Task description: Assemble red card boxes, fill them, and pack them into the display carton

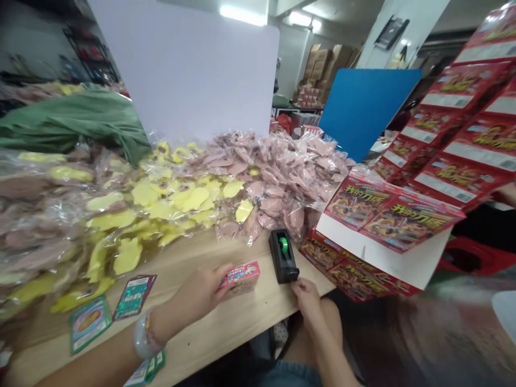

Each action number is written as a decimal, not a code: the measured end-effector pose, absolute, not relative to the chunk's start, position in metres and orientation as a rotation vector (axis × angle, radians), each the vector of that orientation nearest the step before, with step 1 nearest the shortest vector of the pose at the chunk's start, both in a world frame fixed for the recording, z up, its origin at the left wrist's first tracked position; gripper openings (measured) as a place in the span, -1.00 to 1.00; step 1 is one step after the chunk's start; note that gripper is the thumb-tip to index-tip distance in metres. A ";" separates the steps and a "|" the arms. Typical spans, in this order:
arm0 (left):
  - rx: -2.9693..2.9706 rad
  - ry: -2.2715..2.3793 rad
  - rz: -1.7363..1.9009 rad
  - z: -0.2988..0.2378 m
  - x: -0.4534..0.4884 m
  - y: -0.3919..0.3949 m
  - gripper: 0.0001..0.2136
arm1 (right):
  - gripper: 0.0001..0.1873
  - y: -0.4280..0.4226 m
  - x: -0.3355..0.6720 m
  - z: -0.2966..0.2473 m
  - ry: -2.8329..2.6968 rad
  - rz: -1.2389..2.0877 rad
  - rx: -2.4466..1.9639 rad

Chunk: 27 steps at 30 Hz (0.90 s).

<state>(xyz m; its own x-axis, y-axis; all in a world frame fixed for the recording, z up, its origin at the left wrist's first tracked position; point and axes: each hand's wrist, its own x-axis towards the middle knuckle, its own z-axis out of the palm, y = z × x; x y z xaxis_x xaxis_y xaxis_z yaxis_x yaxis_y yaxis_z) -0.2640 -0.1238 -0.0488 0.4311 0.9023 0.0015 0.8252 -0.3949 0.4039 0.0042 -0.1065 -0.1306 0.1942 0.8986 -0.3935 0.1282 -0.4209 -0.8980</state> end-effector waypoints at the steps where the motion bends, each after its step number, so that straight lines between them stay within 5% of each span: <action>1: 2.348 1.505 0.292 -0.049 -0.262 -0.123 -0.79 | -0.82 -0.115 -0.004 -0.132 -0.977 1.257 -1.707; 7: 2.329 1.616 0.229 -0.054 -0.244 -0.130 -0.84 | -0.57 -0.142 -0.104 -0.101 -0.880 1.459 -1.309; 11: 2.321 1.575 0.202 -0.054 -0.247 -0.135 -0.83 | -0.49 -0.139 -0.137 -0.108 -0.802 1.342 -1.455; 17: 2.320 1.514 0.217 -0.051 -0.241 -0.138 -0.76 | -0.50 -0.151 -0.094 -0.131 -1.328 0.879 -1.656; 22: 2.259 1.505 0.217 -0.029 -0.274 -0.161 -0.63 | -0.52 -0.118 -0.084 -0.096 -2.395 0.003 -1.170; 27: 1.700 2.464 0.500 0.017 -0.446 -0.253 -0.44 | -0.49 -0.050 -0.111 -0.110 -2.422 -0.457 -0.870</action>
